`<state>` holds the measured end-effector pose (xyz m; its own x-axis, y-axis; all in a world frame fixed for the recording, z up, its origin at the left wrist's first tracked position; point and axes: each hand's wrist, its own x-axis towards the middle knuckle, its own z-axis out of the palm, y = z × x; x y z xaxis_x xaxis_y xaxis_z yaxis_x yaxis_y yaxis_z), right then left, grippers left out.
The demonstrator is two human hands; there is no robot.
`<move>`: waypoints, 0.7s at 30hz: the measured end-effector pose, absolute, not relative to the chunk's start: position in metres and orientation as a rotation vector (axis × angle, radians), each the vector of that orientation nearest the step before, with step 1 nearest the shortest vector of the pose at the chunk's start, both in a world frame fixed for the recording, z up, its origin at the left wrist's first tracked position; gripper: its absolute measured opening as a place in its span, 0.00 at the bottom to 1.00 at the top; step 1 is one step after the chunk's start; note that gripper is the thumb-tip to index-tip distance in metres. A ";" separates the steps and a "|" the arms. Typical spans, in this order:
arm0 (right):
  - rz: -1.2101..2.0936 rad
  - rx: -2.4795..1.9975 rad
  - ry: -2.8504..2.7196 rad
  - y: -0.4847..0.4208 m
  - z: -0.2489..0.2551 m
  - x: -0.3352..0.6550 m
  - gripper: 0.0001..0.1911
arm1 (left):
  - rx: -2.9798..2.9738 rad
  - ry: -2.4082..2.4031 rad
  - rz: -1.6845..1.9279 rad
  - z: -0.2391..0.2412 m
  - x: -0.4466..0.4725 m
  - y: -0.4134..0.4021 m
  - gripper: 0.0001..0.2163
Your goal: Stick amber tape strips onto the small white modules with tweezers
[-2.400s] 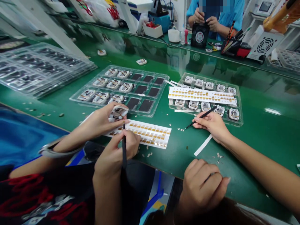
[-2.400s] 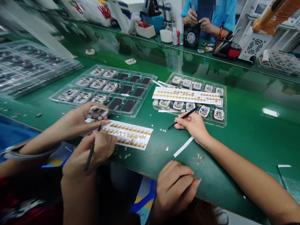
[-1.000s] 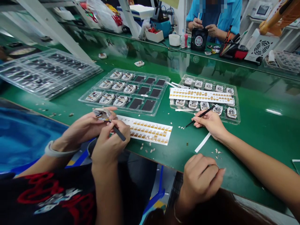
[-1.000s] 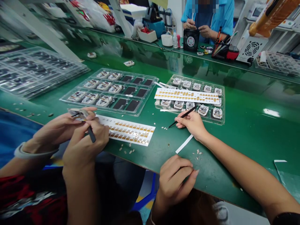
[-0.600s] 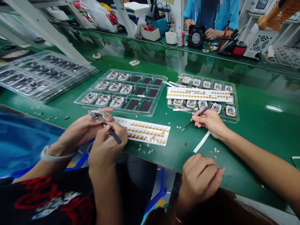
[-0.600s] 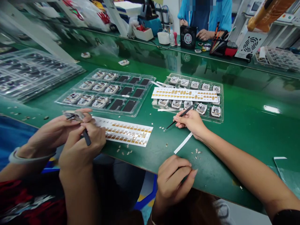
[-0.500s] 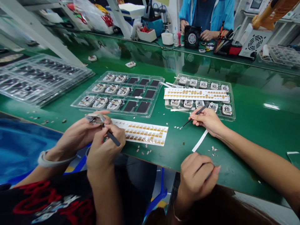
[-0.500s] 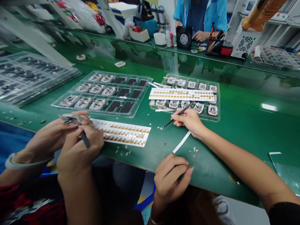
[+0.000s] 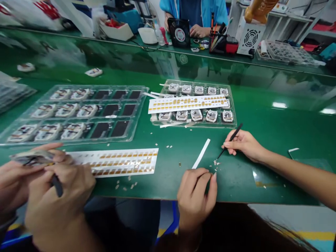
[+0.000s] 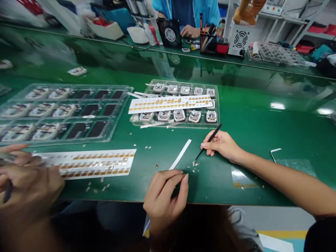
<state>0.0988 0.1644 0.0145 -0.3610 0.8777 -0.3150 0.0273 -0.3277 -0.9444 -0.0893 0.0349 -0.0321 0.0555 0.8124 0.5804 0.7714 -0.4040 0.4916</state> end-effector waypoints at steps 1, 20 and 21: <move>1.764 -1.224 -1.272 0.164 0.012 0.100 0.21 | 2.240 1.693 1.293 -0.036 -0.077 0.035 0.12; 1.680 -0.940 -1.205 0.178 0.029 0.104 0.21 | 2.471 1.645 1.161 -0.024 -0.075 0.061 0.07; 1.611 -0.902 -1.212 0.180 0.042 0.108 0.21 | 2.489 1.622 1.186 -0.025 -0.076 0.062 0.07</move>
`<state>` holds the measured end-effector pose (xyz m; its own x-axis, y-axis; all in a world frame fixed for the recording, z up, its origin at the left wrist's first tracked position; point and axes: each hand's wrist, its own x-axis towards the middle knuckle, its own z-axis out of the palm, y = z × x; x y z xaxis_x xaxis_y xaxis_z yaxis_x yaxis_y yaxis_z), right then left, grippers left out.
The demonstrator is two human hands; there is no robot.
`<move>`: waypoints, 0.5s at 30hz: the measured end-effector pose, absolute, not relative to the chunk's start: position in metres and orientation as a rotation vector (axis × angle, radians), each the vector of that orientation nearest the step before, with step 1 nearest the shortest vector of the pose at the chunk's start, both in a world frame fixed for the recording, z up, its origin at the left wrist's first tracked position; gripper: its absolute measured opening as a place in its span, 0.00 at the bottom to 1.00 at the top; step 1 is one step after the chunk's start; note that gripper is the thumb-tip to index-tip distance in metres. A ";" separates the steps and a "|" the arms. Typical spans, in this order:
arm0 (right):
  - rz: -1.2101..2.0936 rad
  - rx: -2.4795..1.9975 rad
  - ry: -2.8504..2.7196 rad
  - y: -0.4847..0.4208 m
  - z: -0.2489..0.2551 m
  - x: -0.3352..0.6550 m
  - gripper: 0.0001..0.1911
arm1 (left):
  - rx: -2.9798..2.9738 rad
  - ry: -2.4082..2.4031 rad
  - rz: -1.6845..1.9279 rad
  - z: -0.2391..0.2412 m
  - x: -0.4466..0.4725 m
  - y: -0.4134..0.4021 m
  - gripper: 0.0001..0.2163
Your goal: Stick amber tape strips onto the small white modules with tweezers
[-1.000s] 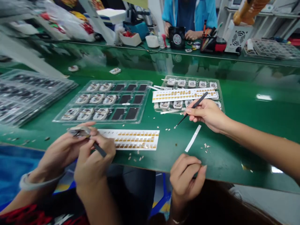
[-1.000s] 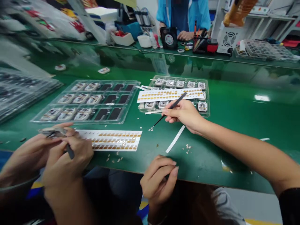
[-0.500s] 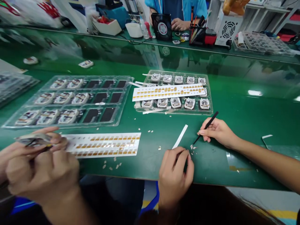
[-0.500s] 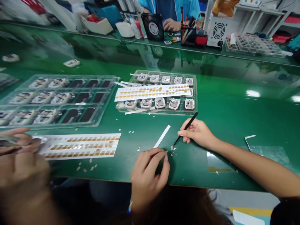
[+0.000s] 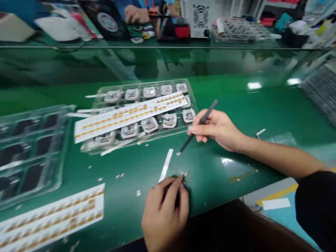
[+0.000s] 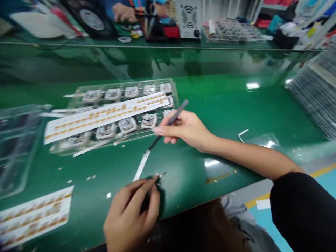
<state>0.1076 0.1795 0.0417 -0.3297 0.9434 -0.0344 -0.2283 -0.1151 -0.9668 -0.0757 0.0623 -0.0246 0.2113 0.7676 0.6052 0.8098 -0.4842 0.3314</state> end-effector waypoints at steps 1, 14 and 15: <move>1.543 -0.874 -1.223 0.180 0.056 0.112 0.21 | -2.395 -1.544 -1.161 -0.025 -0.077 0.063 0.07; 1.512 -1.165 -1.024 0.119 0.032 0.175 0.21 | -2.906 -1.288 -1.116 -0.010 -0.085 0.041 0.08; 1.504 -1.197 -0.987 0.113 0.021 0.177 0.21 | -2.913 -1.303 -1.070 -0.010 -0.085 0.039 0.09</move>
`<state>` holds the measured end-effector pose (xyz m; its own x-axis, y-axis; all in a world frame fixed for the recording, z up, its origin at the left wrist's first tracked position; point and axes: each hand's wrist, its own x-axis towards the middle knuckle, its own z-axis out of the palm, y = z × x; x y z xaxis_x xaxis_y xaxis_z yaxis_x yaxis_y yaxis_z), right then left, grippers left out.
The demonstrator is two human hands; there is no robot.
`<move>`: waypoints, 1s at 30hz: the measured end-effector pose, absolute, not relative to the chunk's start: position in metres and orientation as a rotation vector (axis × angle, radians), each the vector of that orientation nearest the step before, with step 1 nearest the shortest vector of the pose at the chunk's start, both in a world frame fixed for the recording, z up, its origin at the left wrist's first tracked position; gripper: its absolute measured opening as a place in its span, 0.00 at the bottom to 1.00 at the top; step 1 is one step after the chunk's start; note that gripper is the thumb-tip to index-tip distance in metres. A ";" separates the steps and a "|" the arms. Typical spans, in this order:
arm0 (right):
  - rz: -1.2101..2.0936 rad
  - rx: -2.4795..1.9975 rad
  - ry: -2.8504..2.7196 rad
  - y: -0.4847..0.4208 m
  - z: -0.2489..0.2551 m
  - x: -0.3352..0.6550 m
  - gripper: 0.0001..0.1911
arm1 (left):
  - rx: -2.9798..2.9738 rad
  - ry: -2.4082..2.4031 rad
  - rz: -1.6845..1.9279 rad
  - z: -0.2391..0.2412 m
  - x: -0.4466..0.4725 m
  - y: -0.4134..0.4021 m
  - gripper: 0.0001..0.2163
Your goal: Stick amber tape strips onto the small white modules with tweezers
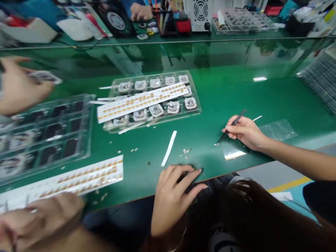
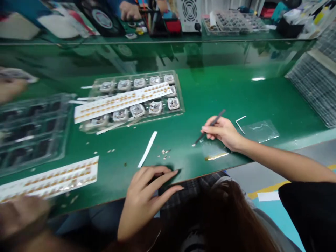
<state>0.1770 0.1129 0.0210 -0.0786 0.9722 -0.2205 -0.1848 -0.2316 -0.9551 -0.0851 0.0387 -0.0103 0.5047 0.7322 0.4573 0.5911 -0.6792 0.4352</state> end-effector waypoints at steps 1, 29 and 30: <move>1.487 -1.213 -0.965 0.108 0.013 0.178 0.22 | 2.532 1.152 0.899 -0.011 -0.085 0.037 0.09; 1.856 -1.133 -1.187 0.170 0.009 0.019 0.19 | 2.360 2.141 1.005 -0.021 -0.282 0.071 0.21; 1.864 -1.143 -1.199 0.172 0.006 0.015 0.20 | 2.390 2.114 0.989 -0.026 -0.283 0.069 0.20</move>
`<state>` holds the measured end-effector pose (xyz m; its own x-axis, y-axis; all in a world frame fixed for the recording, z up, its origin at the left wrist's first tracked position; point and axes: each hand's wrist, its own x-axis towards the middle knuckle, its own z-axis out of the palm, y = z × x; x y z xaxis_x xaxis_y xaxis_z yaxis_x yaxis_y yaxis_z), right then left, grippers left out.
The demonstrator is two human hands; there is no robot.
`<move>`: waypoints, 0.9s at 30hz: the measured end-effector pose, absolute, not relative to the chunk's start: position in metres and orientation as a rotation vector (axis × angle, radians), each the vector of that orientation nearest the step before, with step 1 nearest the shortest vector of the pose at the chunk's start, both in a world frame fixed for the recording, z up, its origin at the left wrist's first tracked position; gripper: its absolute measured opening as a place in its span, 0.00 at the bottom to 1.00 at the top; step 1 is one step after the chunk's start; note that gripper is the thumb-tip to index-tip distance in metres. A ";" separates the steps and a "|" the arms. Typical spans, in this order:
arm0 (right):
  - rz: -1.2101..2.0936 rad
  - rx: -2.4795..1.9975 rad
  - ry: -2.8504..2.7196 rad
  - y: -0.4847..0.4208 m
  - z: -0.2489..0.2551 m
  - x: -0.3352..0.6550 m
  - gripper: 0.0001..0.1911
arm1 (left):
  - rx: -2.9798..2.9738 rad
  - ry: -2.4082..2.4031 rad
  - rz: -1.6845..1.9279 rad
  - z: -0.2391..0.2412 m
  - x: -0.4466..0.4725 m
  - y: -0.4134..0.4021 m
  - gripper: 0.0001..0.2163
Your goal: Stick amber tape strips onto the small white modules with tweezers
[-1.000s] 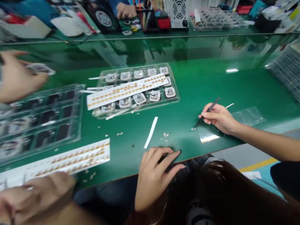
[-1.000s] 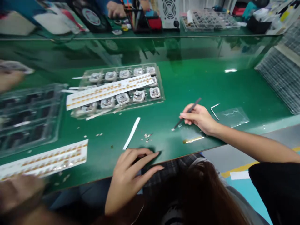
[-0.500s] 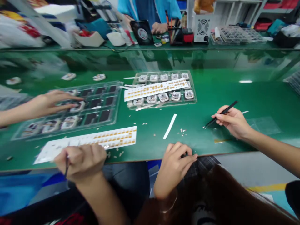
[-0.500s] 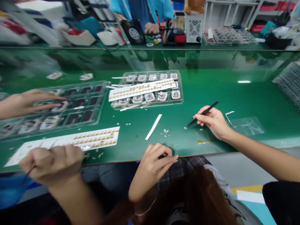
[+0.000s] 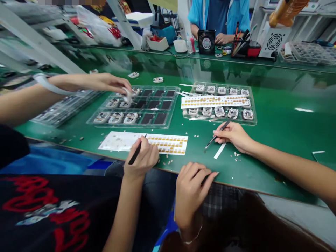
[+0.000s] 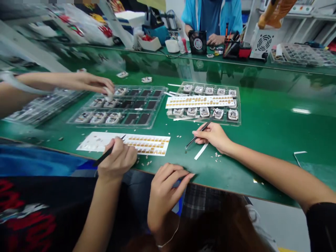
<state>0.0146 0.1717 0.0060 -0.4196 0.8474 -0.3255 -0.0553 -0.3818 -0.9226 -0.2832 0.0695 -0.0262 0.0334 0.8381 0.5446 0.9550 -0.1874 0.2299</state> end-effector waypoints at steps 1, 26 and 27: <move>1.871 -1.150 -1.209 0.173 0.004 0.012 0.20 | -2.121 -1.841 -0.861 -0.031 -0.284 0.067 0.19; 1.905 -1.214 -1.333 0.173 0.007 0.010 0.21 | -1.975 -2.104 -1.379 -0.042 -0.133 0.021 0.03; 1.911 -1.214 -1.330 0.173 0.007 0.010 0.21 | -1.962 -2.094 -1.396 -0.042 -0.133 0.021 0.03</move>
